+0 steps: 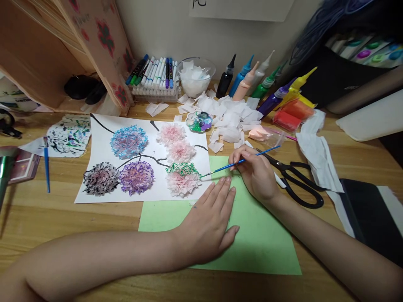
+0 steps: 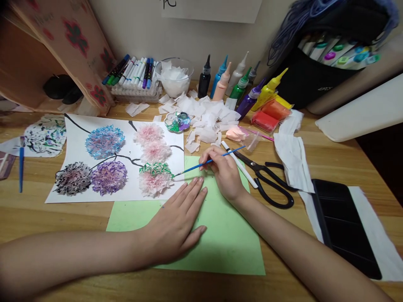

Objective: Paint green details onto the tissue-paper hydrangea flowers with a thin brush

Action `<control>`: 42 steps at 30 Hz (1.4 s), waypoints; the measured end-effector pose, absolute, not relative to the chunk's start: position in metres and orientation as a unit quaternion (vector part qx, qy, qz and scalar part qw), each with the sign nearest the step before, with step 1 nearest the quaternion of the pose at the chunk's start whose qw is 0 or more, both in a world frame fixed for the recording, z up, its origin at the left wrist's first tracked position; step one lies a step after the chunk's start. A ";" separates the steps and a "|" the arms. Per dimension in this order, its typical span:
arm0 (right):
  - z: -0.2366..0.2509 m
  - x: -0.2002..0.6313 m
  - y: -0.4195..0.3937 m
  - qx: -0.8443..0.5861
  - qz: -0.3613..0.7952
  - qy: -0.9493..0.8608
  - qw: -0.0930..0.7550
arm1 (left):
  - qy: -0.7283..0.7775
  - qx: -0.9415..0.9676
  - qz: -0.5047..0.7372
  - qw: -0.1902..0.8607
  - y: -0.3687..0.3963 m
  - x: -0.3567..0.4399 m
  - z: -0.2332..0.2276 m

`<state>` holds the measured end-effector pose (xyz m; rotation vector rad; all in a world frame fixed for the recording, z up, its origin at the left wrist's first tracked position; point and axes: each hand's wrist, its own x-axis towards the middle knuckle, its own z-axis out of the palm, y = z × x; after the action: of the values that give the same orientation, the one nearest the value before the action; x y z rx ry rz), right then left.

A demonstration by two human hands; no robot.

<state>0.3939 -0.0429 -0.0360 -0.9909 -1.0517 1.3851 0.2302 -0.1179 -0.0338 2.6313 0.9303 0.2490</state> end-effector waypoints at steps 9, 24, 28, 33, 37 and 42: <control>-0.037 0.394 -0.042 -0.434 0.566 -0.452 0.535 | 0.329 0.923 0.087 0.180 -0.118 0.230 -0.035; -0.034 0.393 -0.044 -0.426 0.558 -0.439 0.561 | 0.327 0.924 0.097 0.175 -0.118 0.230 -0.036; -0.037 0.393 -0.045 -0.430 0.559 -0.470 0.531 | 0.329 0.922 0.095 0.180 -0.119 0.231 -0.036; -0.038 0.394 -0.045 -0.445 0.538 -0.468 0.542 | 0.329 0.922 0.090 0.181 -0.118 0.231 -0.035; -0.035 0.393 -0.046 -0.431 0.538 -0.468 0.552 | 0.332 0.920 0.092 0.188 -0.118 0.231 -0.035; -0.037 0.393 -0.047 -0.442 0.538 -0.493 0.522 | 0.333 0.918 0.089 0.195 -0.117 0.231 -0.033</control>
<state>0.3925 -0.0466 -0.0366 -1.0585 -1.1802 1.2884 0.2314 -0.1173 -0.0335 2.5747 0.9334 0.2500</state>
